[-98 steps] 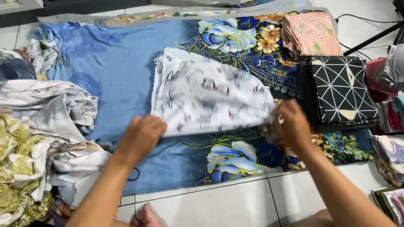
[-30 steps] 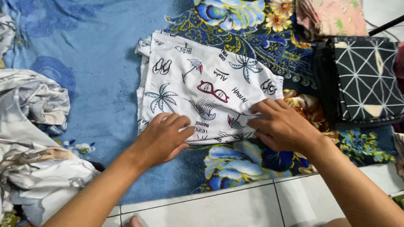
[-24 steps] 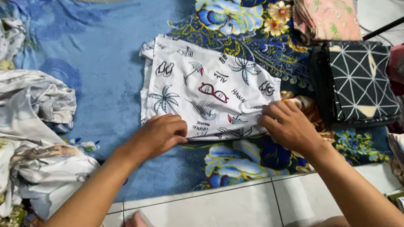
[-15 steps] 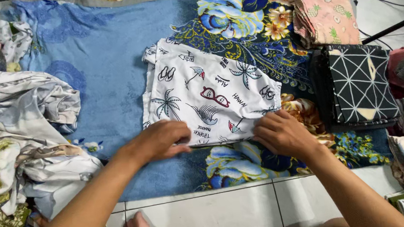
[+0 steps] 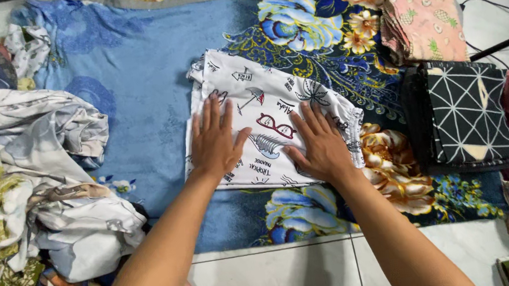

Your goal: The person folds several pieces of clothing on a blue floral mat on the floor. They fold a pair of white patterned shorts, a light blue tank top, a yellow tank top, and a pair of grey patterned shorts, stacking each folded item to the side.

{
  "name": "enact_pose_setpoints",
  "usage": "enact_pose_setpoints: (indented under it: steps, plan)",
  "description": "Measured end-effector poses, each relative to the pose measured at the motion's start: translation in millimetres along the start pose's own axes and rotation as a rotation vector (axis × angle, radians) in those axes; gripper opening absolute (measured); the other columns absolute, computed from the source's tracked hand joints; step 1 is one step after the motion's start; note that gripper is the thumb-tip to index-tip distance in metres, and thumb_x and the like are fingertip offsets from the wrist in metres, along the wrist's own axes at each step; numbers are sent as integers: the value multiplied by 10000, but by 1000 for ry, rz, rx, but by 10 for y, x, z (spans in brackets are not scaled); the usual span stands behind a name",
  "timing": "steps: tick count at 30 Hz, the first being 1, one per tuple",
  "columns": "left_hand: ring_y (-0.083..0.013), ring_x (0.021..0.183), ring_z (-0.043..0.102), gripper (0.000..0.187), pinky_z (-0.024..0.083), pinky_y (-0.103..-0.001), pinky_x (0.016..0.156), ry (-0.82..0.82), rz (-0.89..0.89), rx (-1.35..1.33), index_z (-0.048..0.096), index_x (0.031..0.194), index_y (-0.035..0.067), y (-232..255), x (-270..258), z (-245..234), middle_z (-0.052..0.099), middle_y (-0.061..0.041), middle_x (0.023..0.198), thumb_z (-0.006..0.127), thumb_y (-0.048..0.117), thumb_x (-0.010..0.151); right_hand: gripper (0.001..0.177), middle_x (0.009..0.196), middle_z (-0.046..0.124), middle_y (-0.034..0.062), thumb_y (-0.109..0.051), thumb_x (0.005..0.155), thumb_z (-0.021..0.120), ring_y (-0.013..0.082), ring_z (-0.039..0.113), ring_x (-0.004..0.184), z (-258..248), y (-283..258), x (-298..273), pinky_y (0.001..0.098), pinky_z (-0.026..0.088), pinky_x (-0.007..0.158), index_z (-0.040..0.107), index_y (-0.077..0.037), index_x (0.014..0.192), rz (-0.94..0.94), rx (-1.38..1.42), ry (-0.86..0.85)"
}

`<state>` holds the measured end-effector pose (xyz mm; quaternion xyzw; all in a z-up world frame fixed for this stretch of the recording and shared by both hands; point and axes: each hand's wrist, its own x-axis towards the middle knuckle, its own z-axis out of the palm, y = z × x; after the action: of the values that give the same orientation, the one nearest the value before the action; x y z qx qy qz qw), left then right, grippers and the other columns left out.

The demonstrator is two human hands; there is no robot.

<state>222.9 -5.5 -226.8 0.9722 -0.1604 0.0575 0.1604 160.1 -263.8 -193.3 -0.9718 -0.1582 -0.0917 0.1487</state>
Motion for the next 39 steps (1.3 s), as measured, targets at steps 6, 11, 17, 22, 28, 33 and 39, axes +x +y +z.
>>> enact_pose_setpoints:
  steps: [6,11,17,22,28,33,39]
  plan:
    - [-357,1514,212,878,160,-625,1157,136,-88,85,280,1562,12,-32,37,-3,241,-200,1646,517,619,974,731,1626,335,241,-536,960,575,420,281,1520,77,61,-34,522,219,1225,472,-65,1508,-12,2,21]
    - [-365,1307,426,784,335,-600,1000,168,-262,-109,411,1475,47,-104,370,-49,476,-159,1425,729,435,872,731,1625,334,239,-526,956,576,419,280,1515,78,43,-29,523,204,1230,477,-54,1505,-14,-6,27]
    - [-301,1102,613,426,472,-464,959,248,-237,-572,599,1192,73,-221,830,-107,657,-89,1127,767,264,850,741,1631,335,237,-530,944,584,416,285,1517,61,24,-17,512,217,1225,478,-49,1497,-7,19,34]
    - [-310,915,651,249,516,-405,813,79,117,-546,675,964,38,-203,689,-85,609,-134,992,800,217,845,751,1624,339,238,-542,935,590,412,288,1511,39,11,-13,512,214,1221,471,-59,1498,6,19,23]
    - [-237,899,651,398,526,-362,783,114,28,-805,654,1009,29,-256,766,-56,641,-113,1013,860,302,805,751,1628,335,235,-545,936,583,403,277,1518,54,16,-10,515,204,1226,468,-73,1509,20,6,6]
    - [-118,895,699,267,552,-297,796,-139,-287,-1078,739,1043,118,-463,1225,-26,771,-17,1025,795,303,858,759,1624,337,225,-555,928,589,398,270,1519,39,6,-5,518,208,1214,474,-70,1500,24,6,9]
    - [-165,761,711,182,595,-341,690,-146,-383,-1691,710,1019,91,-717,1584,19,744,-41,898,719,159,851,739,1623,355,210,-545,935,592,389,293,1511,16,-17,-20,516,272,1198,484,-83,1501,45,47,15]
